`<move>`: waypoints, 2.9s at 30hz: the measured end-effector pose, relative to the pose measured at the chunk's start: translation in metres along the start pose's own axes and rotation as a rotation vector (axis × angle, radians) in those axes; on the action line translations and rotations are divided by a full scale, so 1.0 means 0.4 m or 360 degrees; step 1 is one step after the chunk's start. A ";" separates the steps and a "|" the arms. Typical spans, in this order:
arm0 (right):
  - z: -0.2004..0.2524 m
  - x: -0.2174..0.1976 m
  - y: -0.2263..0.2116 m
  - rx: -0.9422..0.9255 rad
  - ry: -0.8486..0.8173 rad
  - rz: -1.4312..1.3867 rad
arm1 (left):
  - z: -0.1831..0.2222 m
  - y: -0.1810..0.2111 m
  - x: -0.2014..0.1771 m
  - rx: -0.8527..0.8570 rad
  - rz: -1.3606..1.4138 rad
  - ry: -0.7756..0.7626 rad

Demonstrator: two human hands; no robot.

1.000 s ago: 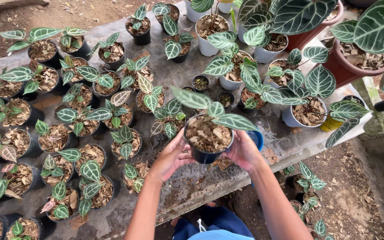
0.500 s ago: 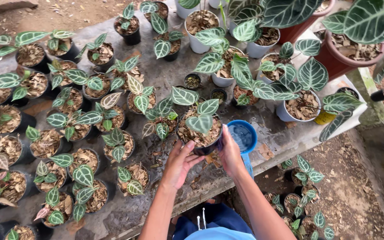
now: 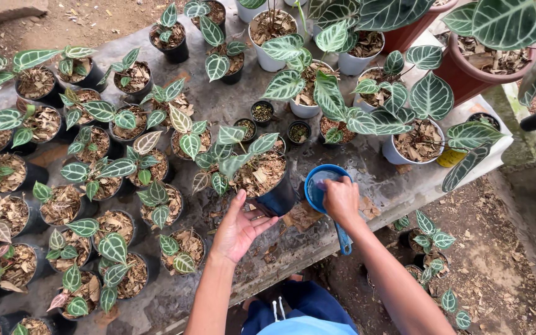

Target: The person wipes the leaves of several potted plants with a purple cloth. They pick up each pot, wipe the leaves, and place the pot back on the table.

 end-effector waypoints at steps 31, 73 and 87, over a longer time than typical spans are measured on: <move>-0.120 -0.146 -0.251 0.1180 -0.0427 -0.2886 | 0.028 -0.031 0.009 0.0040 -0.0067 0.0098; -0.007 -0.167 -0.221 0.1245 -0.0391 -0.2779 | 0.041 0.000 0.034 0.0117 -0.0609 -0.0042; 0.091 0.075 -0.132 0.1355 -0.0354 -0.2615 | 0.003 -0.036 0.003 0.0077 -0.0205 0.0071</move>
Point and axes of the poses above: each hand's wrist, its own z-axis away from the middle knuckle, its own x-axis out of the palm, y = z × x, the point moved 8 cm from there along -z, towards the middle knuckle, and after that the axes turned 4 degrees about y, right-handed, at the moved point
